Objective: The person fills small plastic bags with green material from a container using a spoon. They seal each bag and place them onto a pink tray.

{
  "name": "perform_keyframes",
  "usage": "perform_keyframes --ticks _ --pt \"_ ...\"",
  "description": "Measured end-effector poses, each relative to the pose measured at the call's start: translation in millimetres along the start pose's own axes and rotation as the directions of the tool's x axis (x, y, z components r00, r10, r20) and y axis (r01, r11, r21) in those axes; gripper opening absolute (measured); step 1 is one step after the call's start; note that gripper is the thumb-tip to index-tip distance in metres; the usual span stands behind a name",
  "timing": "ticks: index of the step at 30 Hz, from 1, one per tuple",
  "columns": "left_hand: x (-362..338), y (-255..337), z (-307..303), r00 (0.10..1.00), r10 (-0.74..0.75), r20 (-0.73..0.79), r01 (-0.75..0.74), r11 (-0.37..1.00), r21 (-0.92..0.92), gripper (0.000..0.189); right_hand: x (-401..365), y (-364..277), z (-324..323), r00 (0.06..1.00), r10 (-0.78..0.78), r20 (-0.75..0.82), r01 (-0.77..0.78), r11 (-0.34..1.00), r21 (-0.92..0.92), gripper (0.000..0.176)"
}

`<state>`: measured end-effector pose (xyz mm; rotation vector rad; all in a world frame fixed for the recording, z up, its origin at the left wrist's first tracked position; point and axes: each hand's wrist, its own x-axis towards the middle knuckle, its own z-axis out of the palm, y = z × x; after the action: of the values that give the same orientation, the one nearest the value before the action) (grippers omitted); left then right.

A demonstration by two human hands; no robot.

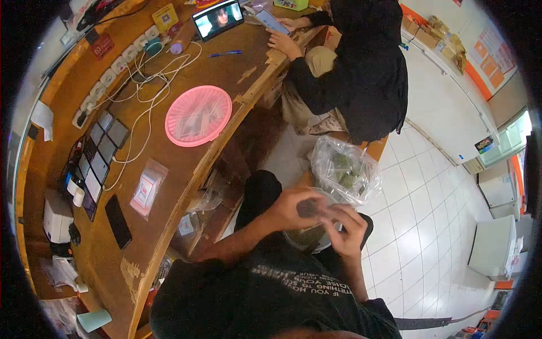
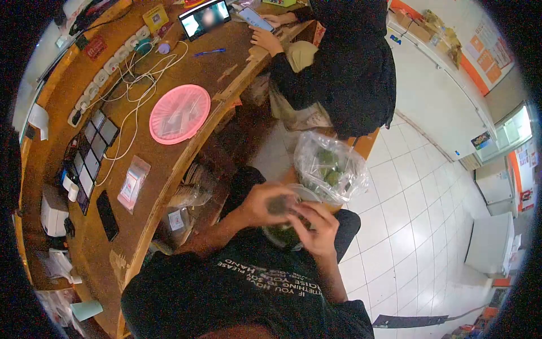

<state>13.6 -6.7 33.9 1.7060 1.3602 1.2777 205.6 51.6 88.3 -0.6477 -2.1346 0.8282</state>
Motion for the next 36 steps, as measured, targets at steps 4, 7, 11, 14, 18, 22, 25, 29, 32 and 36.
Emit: perform_keyframes --ticks 4,7,11,14,18,22,25,29,32,36 --pt "-7.5 -3.0 -11.6 0.989 -0.104 -0.105 0.075 0.966 -0.246 0.05 -7.1 33.6 -0.6 0.965 0.123 -0.23 -0.103 0.99 0.097 0.009" --pt "-18.4 -18.5 -19.6 0.964 -0.256 -0.073 0.192 0.859 -0.475 0.049 -21.2 66.3 2.9 0.908 0.415 0.062 -0.416 0.909 -0.001 0.016" --pt "-24.9 -19.5 -27.5 0.963 -0.271 -0.007 0.208 0.755 -0.622 0.053 -81.5 132.8 45.4 0.8 0.335 0.498 -0.099 0.892 -0.441 0.029" --pt "-29.4 -24.5 -29.6 0.958 -0.285 0.04 0.233 0.689 -0.687 0.056 -107.9 168.6 75.8 0.692 0.291 0.661 -0.063 0.936 -0.346 0.037" --pt "-29.2 -31.0 -32.6 0.964 -0.267 0.002 0.191 0.684 -0.704 0.059 -90.7 153.6 84.0 0.625 0.322 0.711 -0.07 0.931 -0.359 0.033" --pt "-31.3 -38.0 -38.5 0.95 -0.281 -0.139 0.136 0.769 -0.624 0.055 -86.3 164.1 80.2 0.83 0.339 0.442 -0.19 0.918 -0.348 0.023" --pt "-28.2 -29.5 -36.9 0.933 -0.284 -0.221 0.1 0.795 -0.598 0.056 -76.2 176.6 80.2 0.96 0.231 0.158 -0.174 0.935 -0.308 0.016" --pt "-27.7 -24.8 -33.2 0.899 -0.351 -0.26 0.199 0.859 -0.471 0.058 -73.3 157.0 87.9 0.935 0.29 0.205 -0.205 0.912 -0.355 0.02" --pt "-27.5 -27.8 -30.7 0.898 -0.358 -0.256 0.21 0.86 -0.466 0.059 -71.3 141.8 103.7 0.923 0.29 0.253 -0.211 0.931 -0.297 0.022" --pt "-27.8 -28.2 -30.2 0.909 -0.326 -0.262 0.179 0.87 -0.46 0.059 -79.9 164.6 114.2 0.76 0.648 0.049 -0.642 0.737 0.212 0.027"
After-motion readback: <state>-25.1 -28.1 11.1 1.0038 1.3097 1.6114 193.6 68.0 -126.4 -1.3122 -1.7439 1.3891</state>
